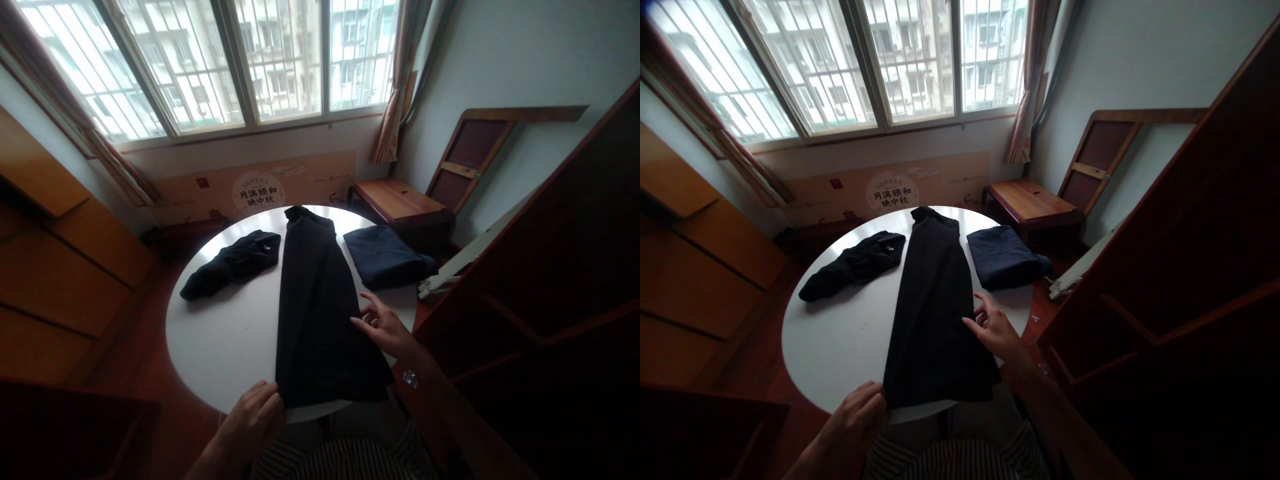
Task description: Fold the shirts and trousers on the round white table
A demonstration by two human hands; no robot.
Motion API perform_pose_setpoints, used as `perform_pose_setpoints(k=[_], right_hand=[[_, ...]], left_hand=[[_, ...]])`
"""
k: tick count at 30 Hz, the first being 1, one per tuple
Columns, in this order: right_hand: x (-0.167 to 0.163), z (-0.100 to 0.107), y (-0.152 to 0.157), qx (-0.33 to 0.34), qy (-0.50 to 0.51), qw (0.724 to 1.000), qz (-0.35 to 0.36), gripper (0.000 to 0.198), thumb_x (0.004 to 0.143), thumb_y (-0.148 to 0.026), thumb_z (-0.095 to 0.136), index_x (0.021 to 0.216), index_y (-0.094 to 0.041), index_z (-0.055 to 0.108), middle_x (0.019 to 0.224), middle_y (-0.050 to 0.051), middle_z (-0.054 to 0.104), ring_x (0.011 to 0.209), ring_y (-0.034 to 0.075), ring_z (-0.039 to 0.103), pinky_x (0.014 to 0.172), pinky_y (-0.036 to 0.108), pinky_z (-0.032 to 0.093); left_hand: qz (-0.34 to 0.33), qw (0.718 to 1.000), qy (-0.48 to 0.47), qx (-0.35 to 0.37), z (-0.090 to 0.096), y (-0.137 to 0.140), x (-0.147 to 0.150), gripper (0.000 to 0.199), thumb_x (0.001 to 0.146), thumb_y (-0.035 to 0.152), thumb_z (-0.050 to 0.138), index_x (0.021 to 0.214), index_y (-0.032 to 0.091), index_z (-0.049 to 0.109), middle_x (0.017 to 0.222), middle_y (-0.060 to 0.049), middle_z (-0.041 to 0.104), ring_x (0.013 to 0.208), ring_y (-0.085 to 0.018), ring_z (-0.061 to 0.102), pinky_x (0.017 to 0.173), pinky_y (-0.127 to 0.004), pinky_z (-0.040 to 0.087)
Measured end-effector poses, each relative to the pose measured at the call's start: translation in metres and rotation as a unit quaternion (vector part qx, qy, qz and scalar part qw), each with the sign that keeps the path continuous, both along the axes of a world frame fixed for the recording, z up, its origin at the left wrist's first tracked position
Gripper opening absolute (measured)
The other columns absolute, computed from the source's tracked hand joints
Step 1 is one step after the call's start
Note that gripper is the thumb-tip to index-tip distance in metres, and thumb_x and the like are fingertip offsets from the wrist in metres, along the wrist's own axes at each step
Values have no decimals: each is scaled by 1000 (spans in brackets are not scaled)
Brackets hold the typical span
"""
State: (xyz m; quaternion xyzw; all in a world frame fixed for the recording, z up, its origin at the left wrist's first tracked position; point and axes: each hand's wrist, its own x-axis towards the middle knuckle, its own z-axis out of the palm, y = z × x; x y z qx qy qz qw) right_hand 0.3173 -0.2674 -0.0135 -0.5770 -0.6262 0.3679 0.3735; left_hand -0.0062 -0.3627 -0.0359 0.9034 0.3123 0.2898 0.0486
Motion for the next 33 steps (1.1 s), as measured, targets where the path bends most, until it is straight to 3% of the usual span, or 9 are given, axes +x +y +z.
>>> perform_pose_setpoints(k=[3, 8, 11, 14, 17, 23, 25, 29, 33], right_hand=[[-17, 7, 11, 72, -14, 997, 6, 50, 86, -28, 58, 134, -16, 51, 84, 2, 62, 75, 17, 63, 73, 32, 55], [-58, 19, 15, 177, -69, 973, 131, 40, 91, -16, 48, 131, -16, 57, 113, 10, 66, 102, 20, 63, 96, 37, 50], [-66, 14, 14, 164, -79, 973, 140, 40, 94, -15, 43, 132, -13, 56, 109, 12, 68, 98, 20, 66, 93, 36, 51], [-56, 7, 18, 158, -108, 980, 44, 38, 95, -18, 41, 128, -12, 59, 105, 14, 69, 96, 22, 66, 91, 37, 51], [-42, 8, 26, 115, -141, 983, -22, 41, 96, -33, 48, 131, -11, 57, 91, 11, 70, 85, 23, 67, 82, 35, 51], [-51, 28, 37, 55, -244, 967, 45, 80, 87, -58, 61, 150, -13, 39, 72, 4, 67, 70, 22, 66, 68, 30, 46], [-59, 31, 33, 52, -268, 959, 72, 79, 86, -55, 64, 151, -17, 38, 73, 4, 68, 70, 22, 65, 66, 29, 45], [-56, 29, 19, 41, -238, 960, 143, 65, 89, -26, 58, 150, -19, 38, 74, 2, 67, 67, 19, 63, 65, 27, 44], [-28, 21, 1, 52, -167, 982, 70, 53, 91, -19, 42, 144, -15, 45, 65, -1, 58, 61, 18, 59, 66, 28, 44]], left_hand=[[-1, 1000, -1, -5, -5, 2, -1, 25, 89, 2, 38, 75, 22, 38, 66, 0, 50, 58, -15, 44, 55, -27, 37], [-7, 1000, 7, -5, -15, 2, -6, 23, 89, 1, 40, 76, 21, 40, 68, 0, 50, 61, -14, 43, 58, -26, 36], [-8, 1000, 7, -8, -15, 3, -6, 23, 90, 2, 40, 76, 21, 39, 69, 0, 49, 62, -15, 43, 60, -26, 36], [-7, 1000, 3, -3, -13, 4, -5, 24, 89, 1, 40, 76, 21, 38, 69, 0, 49, 62, -15, 42, 60, -26, 35], [-8, 1000, 7, -6, -13, 3, -4, 24, 89, 1, 41, 76, 21, 37, 69, 0, 48, 61, -15, 42, 59, -26, 34], [-11, 1000, 7, -5, -13, 2, -4, 24, 90, 1, 39, 77, 21, 37, 70, -1, 48, 62, -15, 43, 60, -27, 36], [-7, 1000, 10, -4, -13, 2, -4, 23, 90, 1, 39, 78, 21, 39, 70, 0, 49, 62, -15, 43, 61, -27, 37], [-4, 1000, 12, 0, -12, 2, -3, 23, 90, 1, 39, 78, 21, 39, 70, 0, 49, 62, -15, 43, 61, -27, 37], [-15, 1000, 6, 8, -9, 2, -2, 24, 88, -1, 38, 77, 21, 38, 69, 0, 49, 61, -15, 42, 60, -26, 36]])
